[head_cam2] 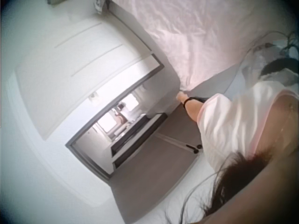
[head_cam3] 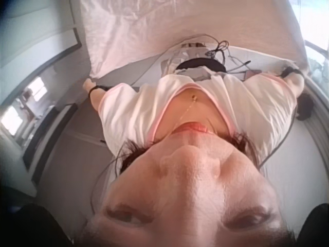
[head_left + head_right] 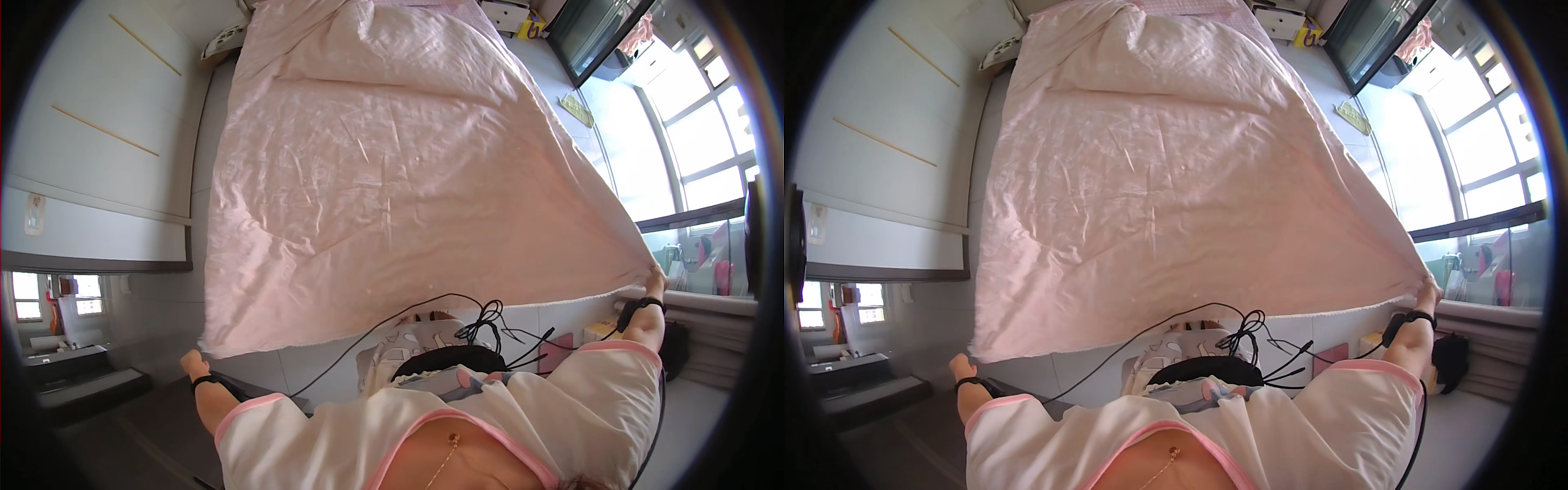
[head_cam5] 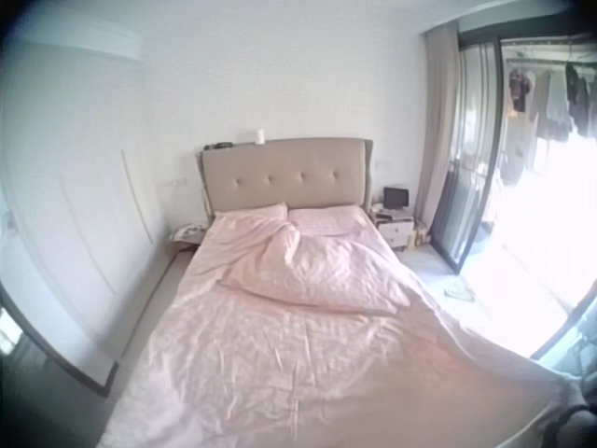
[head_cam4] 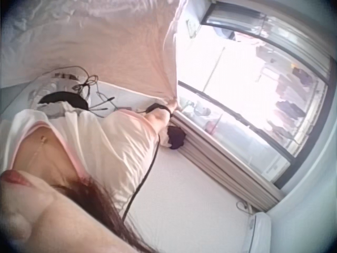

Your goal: The person spreads a pink duvet cover across the bed and smooths it out by hand.

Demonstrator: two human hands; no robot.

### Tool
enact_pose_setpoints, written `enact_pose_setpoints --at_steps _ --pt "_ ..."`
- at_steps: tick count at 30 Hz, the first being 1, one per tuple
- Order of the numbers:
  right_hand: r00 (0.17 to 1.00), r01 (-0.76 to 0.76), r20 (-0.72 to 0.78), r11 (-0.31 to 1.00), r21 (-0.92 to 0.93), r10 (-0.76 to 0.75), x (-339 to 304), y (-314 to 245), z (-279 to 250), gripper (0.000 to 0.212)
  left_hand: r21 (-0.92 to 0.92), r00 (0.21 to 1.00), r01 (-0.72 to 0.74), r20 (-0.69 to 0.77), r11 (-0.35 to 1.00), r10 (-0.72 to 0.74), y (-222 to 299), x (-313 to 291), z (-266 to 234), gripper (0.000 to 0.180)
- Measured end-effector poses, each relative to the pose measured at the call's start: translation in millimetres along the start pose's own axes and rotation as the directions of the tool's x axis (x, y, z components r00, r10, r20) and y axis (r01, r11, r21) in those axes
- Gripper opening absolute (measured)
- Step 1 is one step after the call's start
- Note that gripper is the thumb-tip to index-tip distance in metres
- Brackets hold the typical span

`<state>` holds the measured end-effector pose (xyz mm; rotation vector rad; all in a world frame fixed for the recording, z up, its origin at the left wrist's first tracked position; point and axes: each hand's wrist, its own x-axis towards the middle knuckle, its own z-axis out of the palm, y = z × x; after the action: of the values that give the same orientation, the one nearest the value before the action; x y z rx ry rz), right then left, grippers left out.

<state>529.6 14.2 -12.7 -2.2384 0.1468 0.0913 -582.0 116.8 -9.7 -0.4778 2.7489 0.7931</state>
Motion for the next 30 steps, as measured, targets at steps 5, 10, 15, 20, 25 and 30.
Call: enact_pose_setpoints --at_steps 5,10,15,20,25,30 --pt "0.95 -0.007 0.311 1.0 0.029 -0.003 -63 23 22 0.02 -0.023 0.888 -0.219 0.41 0.975 0.209 -4 -52 50 0.025" --pt "0.849 0.171 0.511 0.985 -0.03 -0.132 -59 43 69 0.021 -0.141 0.532 -0.485 0.735 0.863 0.419 -25 -154 131 0.028" --pt "0.521 0.458 0.823 0.888 -0.045 -0.227 -130 -8 70 0.043 -0.347 0.003 -0.487 0.917 0.801 0.399 -118 -382 185 0.038" --pt "-0.085 0.799 0.923 0.528 0.289 -0.376 -169 -3 79 0.052 -0.242 -0.369 -0.652 0.929 0.719 -0.022 -236 -647 155 0.049" --pt "-0.312 0.759 0.914 0.51 0.405 -0.261 -149 8 32 0.048 -0.258 -0.283 -0.814 0.958 0.521 0.031 -341 -769 178 0.047" --pt "-0.122 0.358 0.826 0.752 0.554 -0.55 -18 -5 -63 0.03 -0.372 -0.398 -0.63 0.909 0.682 0.128 -388 -764 257 0.043"
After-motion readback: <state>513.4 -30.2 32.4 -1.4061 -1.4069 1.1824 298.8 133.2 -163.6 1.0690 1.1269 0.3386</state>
